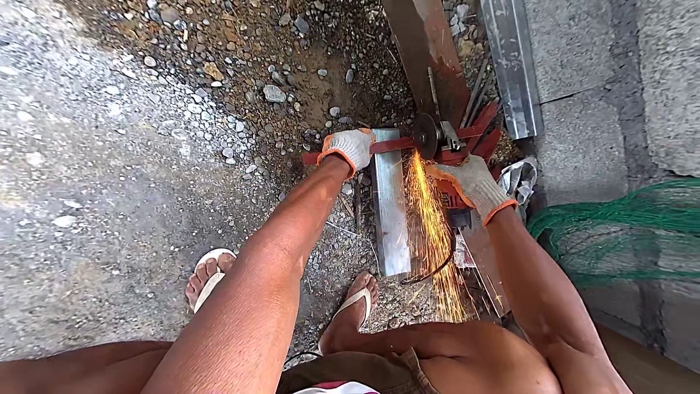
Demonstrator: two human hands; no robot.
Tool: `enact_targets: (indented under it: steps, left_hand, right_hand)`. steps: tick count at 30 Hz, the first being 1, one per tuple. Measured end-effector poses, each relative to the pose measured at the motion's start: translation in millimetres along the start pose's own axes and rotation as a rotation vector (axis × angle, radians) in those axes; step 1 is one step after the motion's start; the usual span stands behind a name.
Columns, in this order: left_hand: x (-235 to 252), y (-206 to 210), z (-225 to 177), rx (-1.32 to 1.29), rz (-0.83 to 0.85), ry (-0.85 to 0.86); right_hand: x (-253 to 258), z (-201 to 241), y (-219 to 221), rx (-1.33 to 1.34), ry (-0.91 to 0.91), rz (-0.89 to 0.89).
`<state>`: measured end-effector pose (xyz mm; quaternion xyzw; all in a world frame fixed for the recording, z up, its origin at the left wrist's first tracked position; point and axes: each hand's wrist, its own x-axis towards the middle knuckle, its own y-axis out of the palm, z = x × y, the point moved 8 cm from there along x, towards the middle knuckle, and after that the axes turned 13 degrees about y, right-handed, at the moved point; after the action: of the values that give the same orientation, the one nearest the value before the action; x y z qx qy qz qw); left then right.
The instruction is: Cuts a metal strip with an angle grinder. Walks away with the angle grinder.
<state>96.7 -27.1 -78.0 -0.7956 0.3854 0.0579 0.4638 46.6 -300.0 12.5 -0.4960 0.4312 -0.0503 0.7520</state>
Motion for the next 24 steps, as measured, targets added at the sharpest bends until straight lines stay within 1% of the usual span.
enact_targets:
  steps: [3,11,14,19,24]
  left_hand:
    - [-1.2,-0.4,-0.5,-0.006,0.001,0.000]
    - [-0.9,-1.5,-0.8,-0.011,0.007,-0.018]
    - [-0.8,-1.5,-1.1,0.002,0.009,-0.013]
    - [-0.2,-1.1,-0.6,0.003,0.008,-0.017]
    - [0.0,-1.2,-0.1,-0.001,0.006,-0.010]
  right_hand:
    - [0.3,-1.9,1.3,0.048,-0.023,0.020]
    - [4.5,-7.5,3.7,0.052,-0.032,0.037]
    - [2.0,-3.3,2.6,0.044,-0.008,0.034]
    - [2.9,0.4,3.6,0.075,-0.035,0.044]
    - [4.7,-3.0,2.8,0.033,-0.042,0.021]
